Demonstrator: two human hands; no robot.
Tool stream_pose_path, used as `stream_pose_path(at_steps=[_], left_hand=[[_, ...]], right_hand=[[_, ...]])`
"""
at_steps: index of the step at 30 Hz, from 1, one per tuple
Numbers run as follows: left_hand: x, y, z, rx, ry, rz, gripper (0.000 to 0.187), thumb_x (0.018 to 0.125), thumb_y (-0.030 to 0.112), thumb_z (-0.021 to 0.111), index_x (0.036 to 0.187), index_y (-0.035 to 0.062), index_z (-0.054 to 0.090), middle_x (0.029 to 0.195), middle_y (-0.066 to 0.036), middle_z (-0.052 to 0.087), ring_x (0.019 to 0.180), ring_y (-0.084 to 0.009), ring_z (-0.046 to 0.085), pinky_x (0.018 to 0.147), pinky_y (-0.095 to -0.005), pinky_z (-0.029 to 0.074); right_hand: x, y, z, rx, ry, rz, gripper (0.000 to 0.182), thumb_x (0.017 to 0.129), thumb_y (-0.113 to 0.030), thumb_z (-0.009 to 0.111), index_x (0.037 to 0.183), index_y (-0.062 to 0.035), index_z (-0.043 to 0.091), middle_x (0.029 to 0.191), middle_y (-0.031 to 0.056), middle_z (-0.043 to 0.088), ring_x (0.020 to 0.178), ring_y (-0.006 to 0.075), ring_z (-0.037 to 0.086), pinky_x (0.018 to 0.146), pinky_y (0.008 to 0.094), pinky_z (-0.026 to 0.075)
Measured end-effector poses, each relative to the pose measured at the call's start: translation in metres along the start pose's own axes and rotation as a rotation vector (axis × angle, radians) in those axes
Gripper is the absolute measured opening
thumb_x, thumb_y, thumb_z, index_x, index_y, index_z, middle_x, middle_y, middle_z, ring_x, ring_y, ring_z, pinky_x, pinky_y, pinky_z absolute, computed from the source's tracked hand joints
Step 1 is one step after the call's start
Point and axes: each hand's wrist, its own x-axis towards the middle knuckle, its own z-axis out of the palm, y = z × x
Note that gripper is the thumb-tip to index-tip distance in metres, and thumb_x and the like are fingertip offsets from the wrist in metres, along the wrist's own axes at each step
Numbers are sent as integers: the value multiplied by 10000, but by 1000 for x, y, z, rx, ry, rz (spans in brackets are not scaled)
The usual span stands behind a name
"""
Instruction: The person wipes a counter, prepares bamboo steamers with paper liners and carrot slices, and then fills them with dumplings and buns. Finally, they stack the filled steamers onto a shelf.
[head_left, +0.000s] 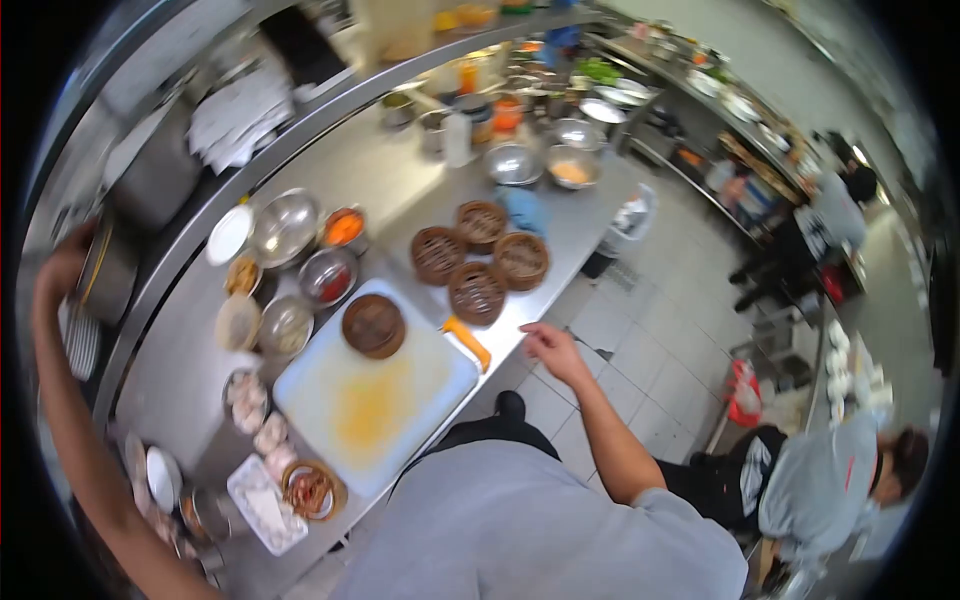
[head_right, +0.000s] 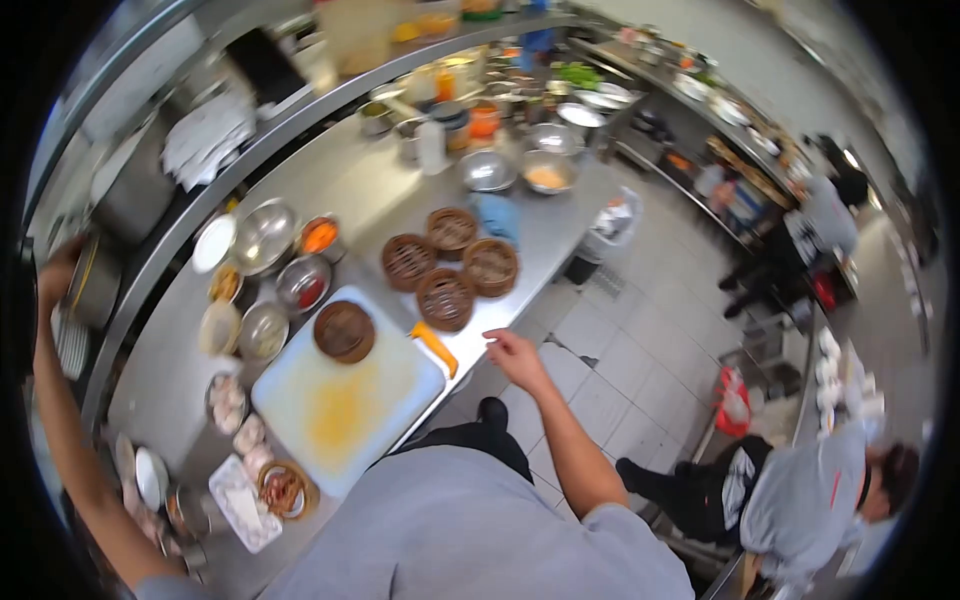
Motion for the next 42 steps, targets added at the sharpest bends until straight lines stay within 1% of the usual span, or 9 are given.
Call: stream_pose_path(at_steps=[3, 11, 17, 24, 29, 30, 34, 38, 42], left_hand=[[-40, 78, 12, 381, 185, -87, 628, 781, 258, 751, 1348, 85, 545, 1193, -225, 679, 1082, -302, 648, 907, -401, 493], [-36, 88, 17, 515, 47, -349, 679, 861, 51, 601, 1502, 186, 421, 1395, -191, 570, 1250, -345, 569, 975, -502, 494], [-55, 75, -4, 390, 138, -15, 630, 902, 32, 581, 1490, 200, 428, 1503, -127, 478, 1360, -286, 477, 1057, -426, 445], [-144, 127, 54, 595, 1030, 410, 498, 971, 38, 564, 1452, 133, 474, 1398, -105, 584, 1244, -259, 594, 1035, -330, 464], [-229, 166, 179, -148, 1444, 272, 505, 931, 44, 646, 1403, -18, 476, 1293, -155, 602, 1050, -234, 657, 945, -310, 525], [-240, 137, 230, -804, 1475, 67, 528, 902, 37, 663, 1394, 5, 474, 1260, -140, 601, 1025, -211, 646, 904, -306, 538], [-217, 125, 489, -1552, 816, -421, 299, 871, 90, 633, 1163, 84, 573, 948, -37, 592, 888, -161, 589, 849, -332, 500], [-185, 208, 560, -1941, 118, -492, 370, 966, 153, 610, 1309, 34, 539, 1180, -77, 650, 1060, -169, 632, 953, -341, 511], [-172, 198, 602, -1928, -73, -505, 385, 985, 187, 624, 1324, 27, 536, 1210, -94, 653, 1076, -187, 649, 940, -361, 529]], right_hand=[[12, -1, -5, -30, -39, 7, 233, 974, -96, 594, 1195, -51, 657, 836, 27, 648, 762, 95, 628, 715, 252, 544], [31, -16, 7, -6, -88, 26, 231, 963, -76, 612, 1187, -47, 663, 834, 17, 627, 786, 90, 628, 726, 245, 548], [37, 3, -6, 2, -157, 67, 234, 985, -93, 589, 1206, -37, 639, 861, 8, 630, 774, 89, 617, 724, 244, 538], [53, -41, 7, -78, -258, 47, 248, 972, -76, 593, 1210, -30, 641, 833, 12, 622, 789, 90, 625, 747, 246, 538], [53, -66, 37, -18, -498, -19, 298, 959, -72, 607, 1255, -46, 619, 911, 14, 639, 853, 98, 620, 789, 254, 520], [52, -73, 50, 6, -554, -40, 311, 959, -87, 612, 1266, -45, 611, 918, 18, 642, 858, 103, 620, 792, 262, 517], [32, -120, 122, -222, -690, -391, 443, 923, -205, 687, 1312, -24, 578, 894, 65, 635, 832, 156, 612, 801, 307, 510], [45, -103, 180, -286, -773, -234, 453, 900, -249, 708, 1255, 13, 605, 951, 112, 667, 898, 204, 636, 849, 336, 506], [72, -69, 199, -148, -811, 33, 343, 911, -235, 702, 1138, 20, 668, 1034, 107, 702, 933, 163, 636, 848, 321, 506]])
